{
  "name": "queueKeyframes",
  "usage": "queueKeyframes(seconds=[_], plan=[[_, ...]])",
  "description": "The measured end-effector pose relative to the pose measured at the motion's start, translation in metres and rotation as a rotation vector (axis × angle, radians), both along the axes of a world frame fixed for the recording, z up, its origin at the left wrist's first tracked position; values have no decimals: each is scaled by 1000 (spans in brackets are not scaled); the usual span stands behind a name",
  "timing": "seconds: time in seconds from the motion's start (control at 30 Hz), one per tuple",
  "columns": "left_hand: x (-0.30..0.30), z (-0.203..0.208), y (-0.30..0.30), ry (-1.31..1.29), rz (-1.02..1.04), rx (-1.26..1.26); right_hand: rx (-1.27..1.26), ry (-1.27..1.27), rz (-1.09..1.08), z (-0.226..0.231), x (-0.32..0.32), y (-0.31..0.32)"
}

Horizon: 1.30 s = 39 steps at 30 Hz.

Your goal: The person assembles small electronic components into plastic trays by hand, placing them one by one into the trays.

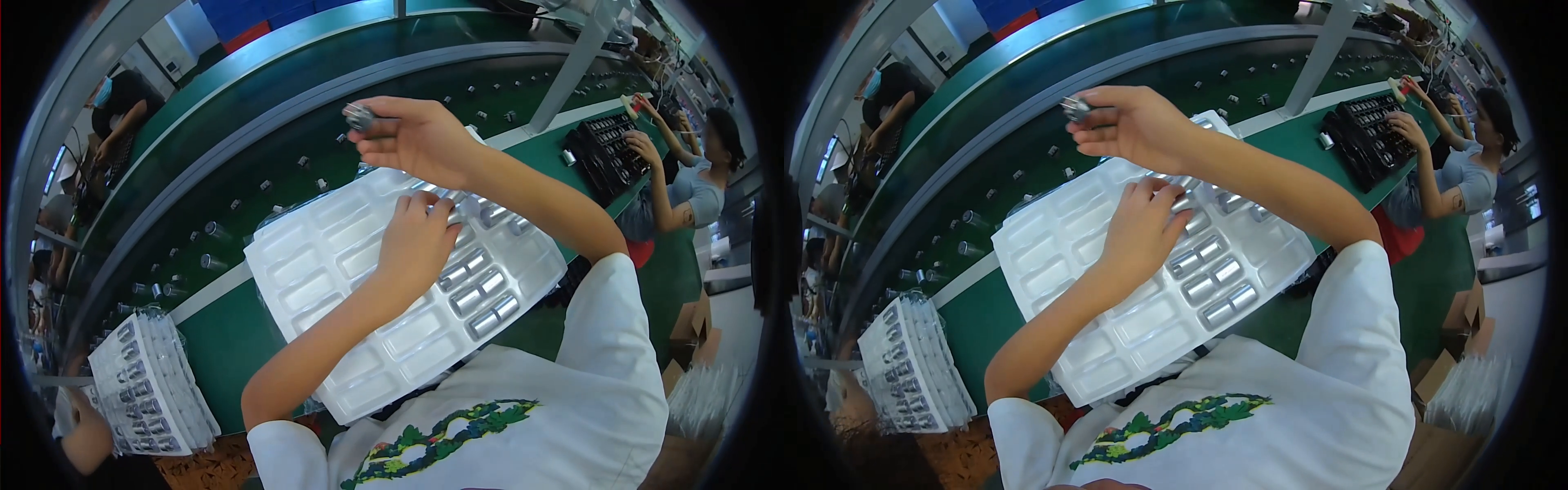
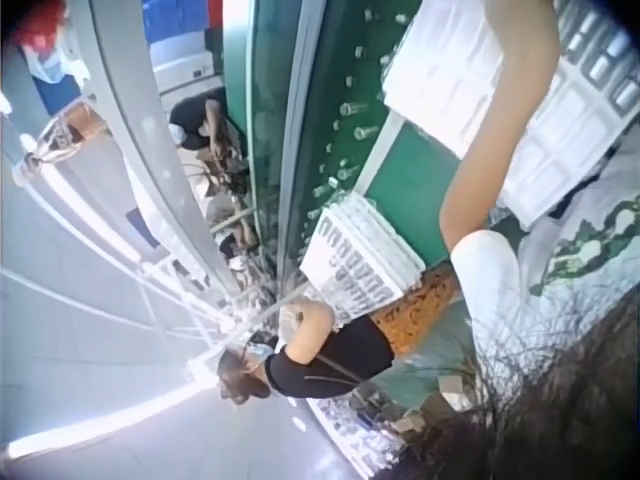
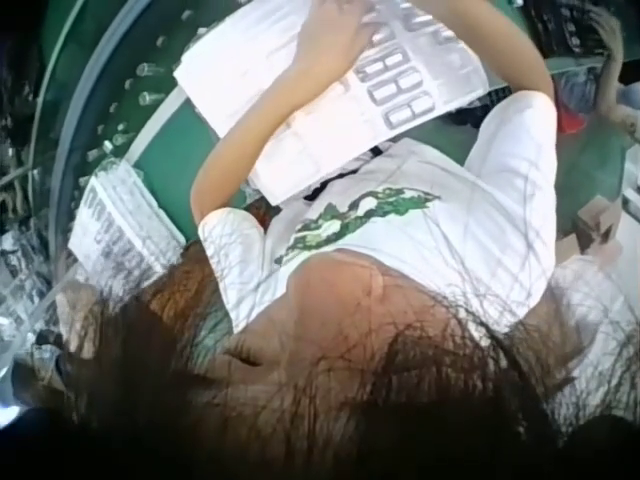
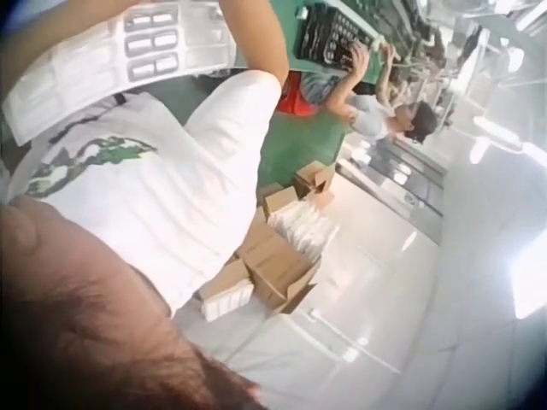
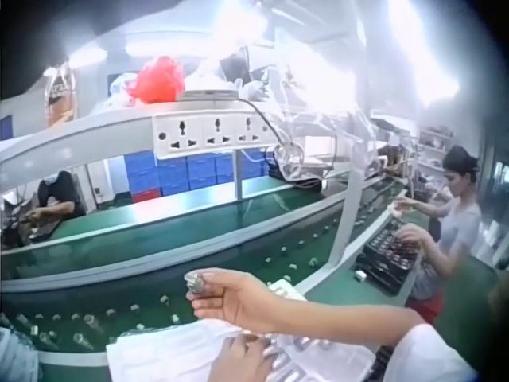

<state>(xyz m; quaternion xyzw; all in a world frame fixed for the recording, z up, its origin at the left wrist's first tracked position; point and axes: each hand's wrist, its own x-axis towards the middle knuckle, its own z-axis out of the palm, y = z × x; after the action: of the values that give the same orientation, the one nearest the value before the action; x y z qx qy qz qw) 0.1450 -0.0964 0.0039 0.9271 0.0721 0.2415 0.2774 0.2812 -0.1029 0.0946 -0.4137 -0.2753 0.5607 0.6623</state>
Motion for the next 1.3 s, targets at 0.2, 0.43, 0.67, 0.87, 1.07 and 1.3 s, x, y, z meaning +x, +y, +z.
queueKeyframes(seconds=[0.2,0.43,0.67,0.87,1.07,1.3], plan=[[-89,39,8,-123,92,-891,29,-336,64,-6,-5,-54],[-132,37,16,-397,221,-613,490,-1288,104,2,-51,-64],[-150,28,29,-448,189,-520,415,-1506,134,1,-85,-52],[-151,9,47,-629,264,-511,471,-1642,95,-13,-117,-34],[-189,-3,98,-411,458,-313,368,-1551,467,6,-126,67],[-202,-85,229,-214,834,-162,-101,-1823,609,-129,-109,237]])
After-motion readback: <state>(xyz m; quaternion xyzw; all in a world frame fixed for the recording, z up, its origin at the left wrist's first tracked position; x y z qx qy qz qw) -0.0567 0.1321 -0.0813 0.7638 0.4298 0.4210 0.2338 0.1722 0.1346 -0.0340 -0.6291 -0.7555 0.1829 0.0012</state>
